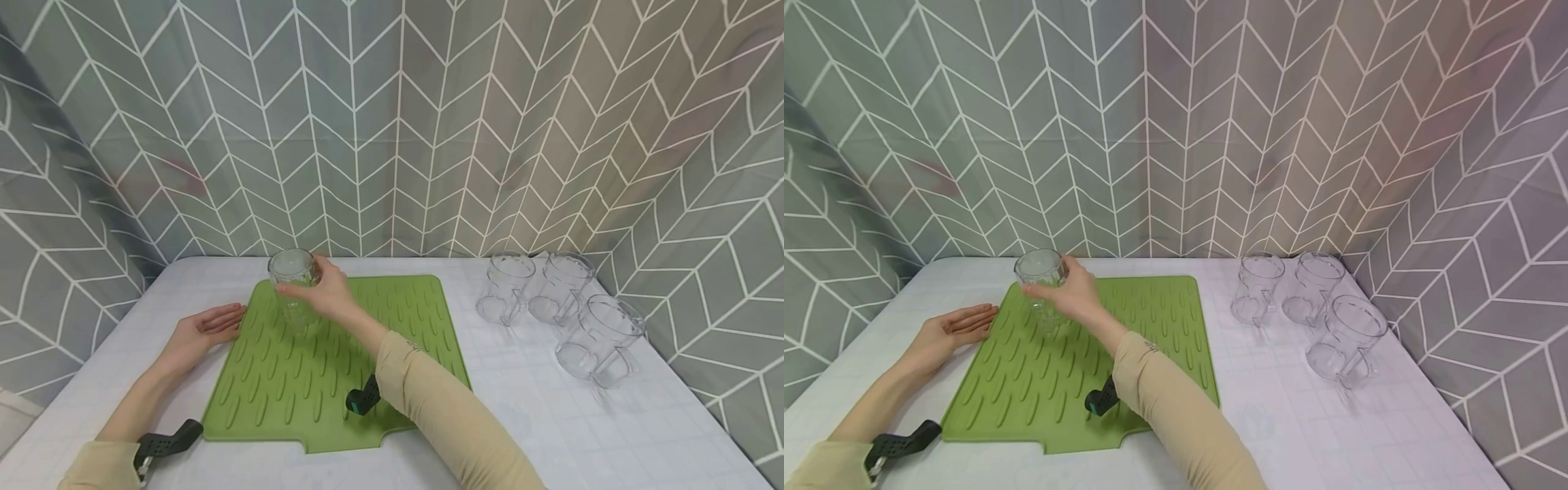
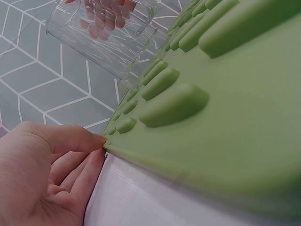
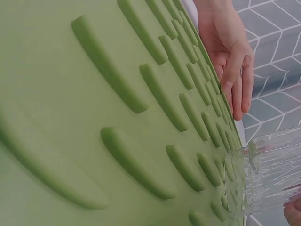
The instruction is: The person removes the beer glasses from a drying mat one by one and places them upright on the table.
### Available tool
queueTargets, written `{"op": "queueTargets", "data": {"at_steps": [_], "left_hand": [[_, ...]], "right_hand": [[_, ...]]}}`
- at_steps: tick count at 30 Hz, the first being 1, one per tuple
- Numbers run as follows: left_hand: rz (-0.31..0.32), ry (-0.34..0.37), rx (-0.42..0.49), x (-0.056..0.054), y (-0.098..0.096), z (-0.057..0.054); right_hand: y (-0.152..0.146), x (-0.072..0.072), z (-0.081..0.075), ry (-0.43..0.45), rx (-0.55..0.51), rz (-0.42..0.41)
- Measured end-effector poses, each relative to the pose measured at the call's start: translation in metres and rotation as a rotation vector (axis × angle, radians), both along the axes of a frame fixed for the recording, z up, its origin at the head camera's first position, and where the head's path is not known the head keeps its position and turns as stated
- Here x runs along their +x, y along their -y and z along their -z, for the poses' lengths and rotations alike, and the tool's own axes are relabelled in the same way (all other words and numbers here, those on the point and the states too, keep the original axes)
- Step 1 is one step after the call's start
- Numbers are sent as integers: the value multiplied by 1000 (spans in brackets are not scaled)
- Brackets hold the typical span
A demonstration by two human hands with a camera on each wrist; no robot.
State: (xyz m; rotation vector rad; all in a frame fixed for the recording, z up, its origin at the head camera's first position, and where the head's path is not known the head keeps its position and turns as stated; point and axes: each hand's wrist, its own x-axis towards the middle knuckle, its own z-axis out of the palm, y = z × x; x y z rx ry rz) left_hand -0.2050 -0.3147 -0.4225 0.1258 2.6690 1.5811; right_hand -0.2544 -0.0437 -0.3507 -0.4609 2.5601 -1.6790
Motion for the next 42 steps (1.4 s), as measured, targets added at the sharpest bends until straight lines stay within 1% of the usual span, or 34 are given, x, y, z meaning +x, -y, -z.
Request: {"op": "queueTargets", "data": {"at_steps": [7, 13, 21, 25, 32, 37, 42], "left_hand": [[-8, -4, -28, 0, 0, -1], [-6, -20, -6, -1, 0, 0], [-10, -26, 11, -2, -1, 1], [-5, -35, 17, -2, 0, 1], [1, -35, 37, -1, 1, 3], [-1, -27, 29, -1, 1, 3], [-2, -21, 16, -2, 2, 4]], "right_hand": [[0, 1, -1, -3, -3, 2], [-1, -1, 1, -9, -8, 2], [-8, -3, 3, 45, -74, -2], [-12, -2, 1, 68, -85, -4], [-17, -3, 2, 80, -87, 6], [-23, -2, 3, 81, -108, 7], [-27, 0, 2, 86, -101, 8]]}}
